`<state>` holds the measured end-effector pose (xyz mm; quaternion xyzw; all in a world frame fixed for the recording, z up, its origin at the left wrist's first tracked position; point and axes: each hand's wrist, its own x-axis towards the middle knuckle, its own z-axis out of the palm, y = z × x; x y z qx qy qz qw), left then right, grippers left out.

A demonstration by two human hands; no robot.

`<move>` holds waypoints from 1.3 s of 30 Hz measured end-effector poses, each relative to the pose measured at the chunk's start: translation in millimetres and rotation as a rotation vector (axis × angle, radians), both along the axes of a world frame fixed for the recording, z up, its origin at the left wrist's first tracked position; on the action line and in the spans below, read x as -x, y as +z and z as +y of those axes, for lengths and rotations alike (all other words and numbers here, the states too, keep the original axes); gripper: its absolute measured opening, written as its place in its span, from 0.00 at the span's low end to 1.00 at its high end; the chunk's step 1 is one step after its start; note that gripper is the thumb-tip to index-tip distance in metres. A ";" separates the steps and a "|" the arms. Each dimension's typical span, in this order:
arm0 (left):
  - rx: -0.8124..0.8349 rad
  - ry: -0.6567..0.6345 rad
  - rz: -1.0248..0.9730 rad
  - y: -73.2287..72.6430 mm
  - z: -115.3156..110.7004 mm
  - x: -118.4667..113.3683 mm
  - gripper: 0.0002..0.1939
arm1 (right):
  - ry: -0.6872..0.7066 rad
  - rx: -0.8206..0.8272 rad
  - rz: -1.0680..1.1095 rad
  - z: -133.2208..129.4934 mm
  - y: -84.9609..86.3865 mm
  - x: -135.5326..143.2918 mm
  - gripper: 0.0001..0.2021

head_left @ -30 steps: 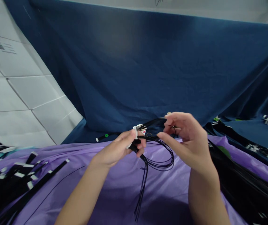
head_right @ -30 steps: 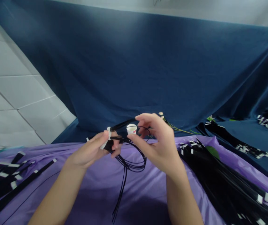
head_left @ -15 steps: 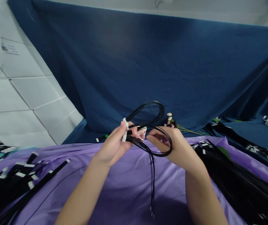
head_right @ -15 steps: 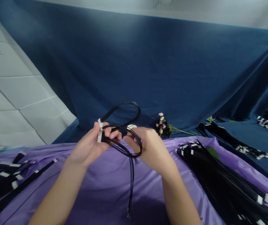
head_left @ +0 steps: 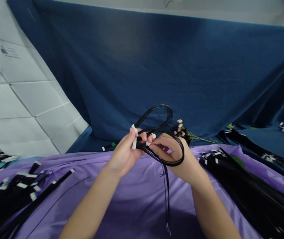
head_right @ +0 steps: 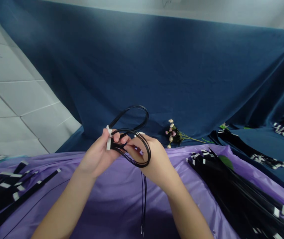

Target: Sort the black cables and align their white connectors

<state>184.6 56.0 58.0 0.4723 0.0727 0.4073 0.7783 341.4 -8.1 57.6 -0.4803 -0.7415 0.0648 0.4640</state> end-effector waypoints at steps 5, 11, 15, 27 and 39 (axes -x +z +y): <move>0.011 0.014 -0.004 -1.8 1.5 -2.0 0.21 | -0.052 0.033 -0.047 -1.2 -1.4 4.8 0.05; 0.050 0.064 0.019 -3.9 4.7 -2.4 0.21 | 0.025 0.041 0.053 0.5 -3.7 4.1 0.04; 0.045 0.073 0.051 -0.9 3.6 -1.1 0.21 | 0.274 0.209 0.413 -5.1 1.8 -9.3 0.07; 0.077 0.098 0.093 -2.2 7.2 1.5 0.18 | 0.404 0.278 1.187 13.8 11.7 -36.3 0.09; -0.030 0.102 0.148 0.1 6.1 2.6 0.19 | 0.121 -0.338 1.353 19.6 12.4 -36.5 0.15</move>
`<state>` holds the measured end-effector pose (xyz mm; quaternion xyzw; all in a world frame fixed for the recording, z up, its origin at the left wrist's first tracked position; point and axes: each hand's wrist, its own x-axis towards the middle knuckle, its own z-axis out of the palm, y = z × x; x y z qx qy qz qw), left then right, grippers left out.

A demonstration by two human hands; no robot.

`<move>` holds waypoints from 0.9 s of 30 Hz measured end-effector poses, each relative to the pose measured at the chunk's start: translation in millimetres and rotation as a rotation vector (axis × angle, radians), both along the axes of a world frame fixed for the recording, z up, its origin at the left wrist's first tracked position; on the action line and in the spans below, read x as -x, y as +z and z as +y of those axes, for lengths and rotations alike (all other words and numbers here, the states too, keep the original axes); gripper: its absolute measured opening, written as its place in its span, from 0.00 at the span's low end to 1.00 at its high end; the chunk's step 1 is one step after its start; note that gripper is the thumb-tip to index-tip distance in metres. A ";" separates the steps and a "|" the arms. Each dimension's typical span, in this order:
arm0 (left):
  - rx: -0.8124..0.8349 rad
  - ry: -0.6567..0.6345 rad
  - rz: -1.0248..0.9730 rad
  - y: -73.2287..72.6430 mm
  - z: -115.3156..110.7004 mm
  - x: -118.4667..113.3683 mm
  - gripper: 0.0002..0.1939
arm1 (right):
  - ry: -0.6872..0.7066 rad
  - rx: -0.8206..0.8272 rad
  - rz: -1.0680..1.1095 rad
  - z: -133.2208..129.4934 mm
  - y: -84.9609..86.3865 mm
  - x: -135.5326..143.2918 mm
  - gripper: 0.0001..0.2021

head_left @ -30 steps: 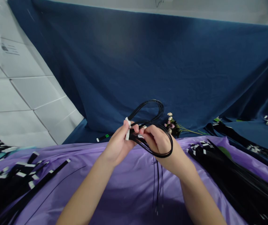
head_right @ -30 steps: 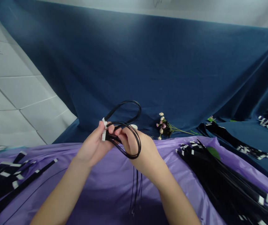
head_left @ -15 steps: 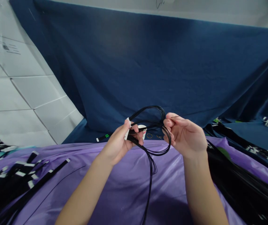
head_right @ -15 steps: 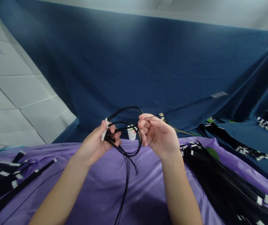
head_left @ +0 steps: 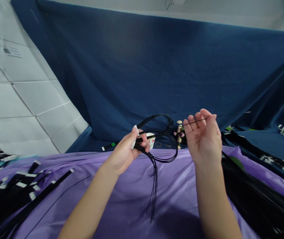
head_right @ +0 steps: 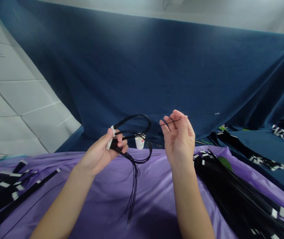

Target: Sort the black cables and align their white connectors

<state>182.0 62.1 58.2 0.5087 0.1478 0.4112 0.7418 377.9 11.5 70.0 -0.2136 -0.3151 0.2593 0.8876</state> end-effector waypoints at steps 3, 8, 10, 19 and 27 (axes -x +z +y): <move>-0.022 -0.005 0.072 -1.4 0.2 0.7 0.19 | 0.115 -0.011 -0.102 -9.7 1.9 1.7 0.16; -0.150 -0.016 0.240 -1.5 -1.5 2.9 0.23 | 0.005 0.121 -0.545 -26.6 -2.2 15.0 0.03; -0.216 -0.013 0.274 -1.8 -2.4 3.8 0.22 | -0.094 0.178 -0.744 -29.8 -3.3 19.8 0.02; -0.287 -0.017 0.277 -1.9 -6.7 4.7 0.22 | -0.307 0.246 -0.999 -27.5 -4.3 24.2 0.06; -0.342 -0.016 0.288 -2.3 -7.7 6.6 0.22 | -0.351 0.246 -1.039 -31.1 -3.2 27.2 0.06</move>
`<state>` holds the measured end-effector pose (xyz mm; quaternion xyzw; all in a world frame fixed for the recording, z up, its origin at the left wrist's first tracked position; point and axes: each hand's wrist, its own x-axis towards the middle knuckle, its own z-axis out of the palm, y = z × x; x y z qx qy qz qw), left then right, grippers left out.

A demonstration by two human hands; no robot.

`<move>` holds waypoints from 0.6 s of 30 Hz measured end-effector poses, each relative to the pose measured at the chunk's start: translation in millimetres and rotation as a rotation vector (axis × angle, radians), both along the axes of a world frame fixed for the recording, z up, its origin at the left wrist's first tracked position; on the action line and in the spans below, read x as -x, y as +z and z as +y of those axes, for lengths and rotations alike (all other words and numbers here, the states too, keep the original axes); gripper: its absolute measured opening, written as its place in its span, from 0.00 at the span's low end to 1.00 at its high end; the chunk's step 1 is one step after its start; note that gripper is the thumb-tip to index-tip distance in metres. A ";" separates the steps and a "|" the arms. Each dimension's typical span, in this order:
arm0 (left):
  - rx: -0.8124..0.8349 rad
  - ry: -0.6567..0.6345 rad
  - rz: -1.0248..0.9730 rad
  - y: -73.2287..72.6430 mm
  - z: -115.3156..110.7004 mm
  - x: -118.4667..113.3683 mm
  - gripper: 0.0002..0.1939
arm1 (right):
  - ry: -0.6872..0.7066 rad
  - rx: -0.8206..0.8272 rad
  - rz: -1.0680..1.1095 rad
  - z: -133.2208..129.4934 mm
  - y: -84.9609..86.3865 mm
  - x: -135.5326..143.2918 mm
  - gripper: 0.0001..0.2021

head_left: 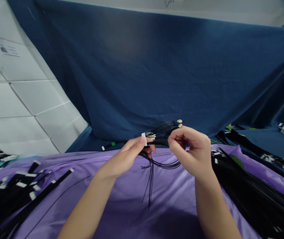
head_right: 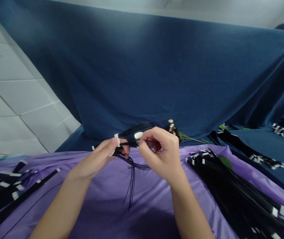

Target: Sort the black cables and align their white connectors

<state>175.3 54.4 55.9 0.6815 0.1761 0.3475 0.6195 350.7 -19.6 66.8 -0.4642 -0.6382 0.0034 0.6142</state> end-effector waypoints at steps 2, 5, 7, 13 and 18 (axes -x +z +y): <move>-0.025 -0.004 -0.003 0.4 0.7 0.6 0.22 | 0.008 0.005 -0.005 -0.9 0.8 -0.4 0.06; -0.067 0.002 0.012 1.0 1.6 1.8 0.22 | 0.034 0.045 0.003 -2.7 1.5 -1.0 0.06; -0.107 0.011 0.031 1.1 1.9 2.4 0.23 | 0.056 0.089 0.028 -4.4 1.8 -1.1 0.06; -0.269 0.047 0.109 -1.0 1.7 3.1 0.21 | 0.150 0.300 0.249 -3.4 2.1 -4.8 0.06; -0.455 0.099 0.145 0.5 -2.1 0.7 0.19 | 0.358 0.493 0.473 7.2 -0.8 -16.5 0.08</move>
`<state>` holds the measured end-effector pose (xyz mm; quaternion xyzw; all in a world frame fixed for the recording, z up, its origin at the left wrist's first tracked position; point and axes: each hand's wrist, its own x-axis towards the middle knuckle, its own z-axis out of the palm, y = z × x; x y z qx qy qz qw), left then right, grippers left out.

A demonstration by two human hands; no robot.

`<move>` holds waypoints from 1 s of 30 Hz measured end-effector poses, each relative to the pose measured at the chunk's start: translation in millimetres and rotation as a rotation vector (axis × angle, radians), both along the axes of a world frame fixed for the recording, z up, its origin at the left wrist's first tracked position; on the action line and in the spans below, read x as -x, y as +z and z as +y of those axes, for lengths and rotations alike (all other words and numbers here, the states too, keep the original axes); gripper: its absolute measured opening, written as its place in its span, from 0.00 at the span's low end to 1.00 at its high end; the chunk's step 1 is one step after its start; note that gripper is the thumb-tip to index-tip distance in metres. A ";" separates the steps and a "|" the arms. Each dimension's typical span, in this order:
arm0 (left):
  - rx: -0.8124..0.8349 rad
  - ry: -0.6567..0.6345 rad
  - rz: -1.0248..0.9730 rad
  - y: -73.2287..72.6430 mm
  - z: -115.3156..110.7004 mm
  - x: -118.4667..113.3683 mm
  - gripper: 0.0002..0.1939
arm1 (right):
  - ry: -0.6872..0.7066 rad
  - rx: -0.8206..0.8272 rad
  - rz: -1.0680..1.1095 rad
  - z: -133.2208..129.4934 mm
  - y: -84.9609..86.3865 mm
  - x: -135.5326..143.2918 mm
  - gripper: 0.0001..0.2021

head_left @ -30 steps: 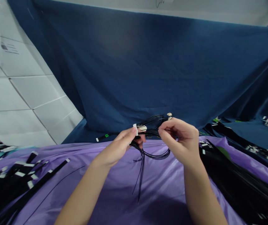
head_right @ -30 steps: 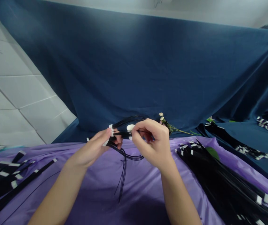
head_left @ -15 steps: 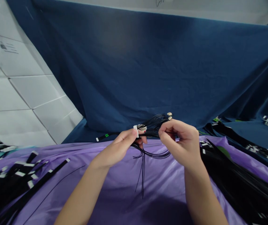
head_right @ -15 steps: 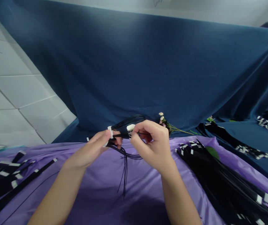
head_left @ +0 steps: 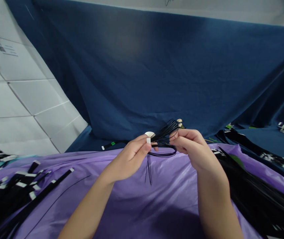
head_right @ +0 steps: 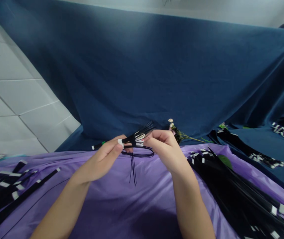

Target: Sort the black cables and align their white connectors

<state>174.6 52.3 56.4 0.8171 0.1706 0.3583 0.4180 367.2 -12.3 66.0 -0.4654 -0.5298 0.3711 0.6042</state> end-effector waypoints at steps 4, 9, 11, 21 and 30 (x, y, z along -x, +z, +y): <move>0.031 -0.011 -0.042 0.1 -0.2 -3.1 0.19 | 0.035 -0.034 -0.050 1.5 0.2 -2.2 0.08; 0.279 -0.027 -0.152 -5.4 5.6 -5.8 0.20 | -0.211 -0.343 -0.362 -6.2 2.1 9.8 0.04; 0.362 -0.077 -0.172 -6.3 6.6 -6.7 0.21 | -0.306 -0.480 -0.512 -7.3 1.4 14.1 0.00; 0.524 -0.217 -0.049 -7.4 5.2 -6.2 0.23 | -0.346 -0.573 -0.885 -12.3 -0.5 11.4 0.04; 0.487 -0.289 0.037 -7.6 11.8 -0.7 0.24 | -0.288 -0.540 -1.059 -10.4 -0.3 12.1 0.03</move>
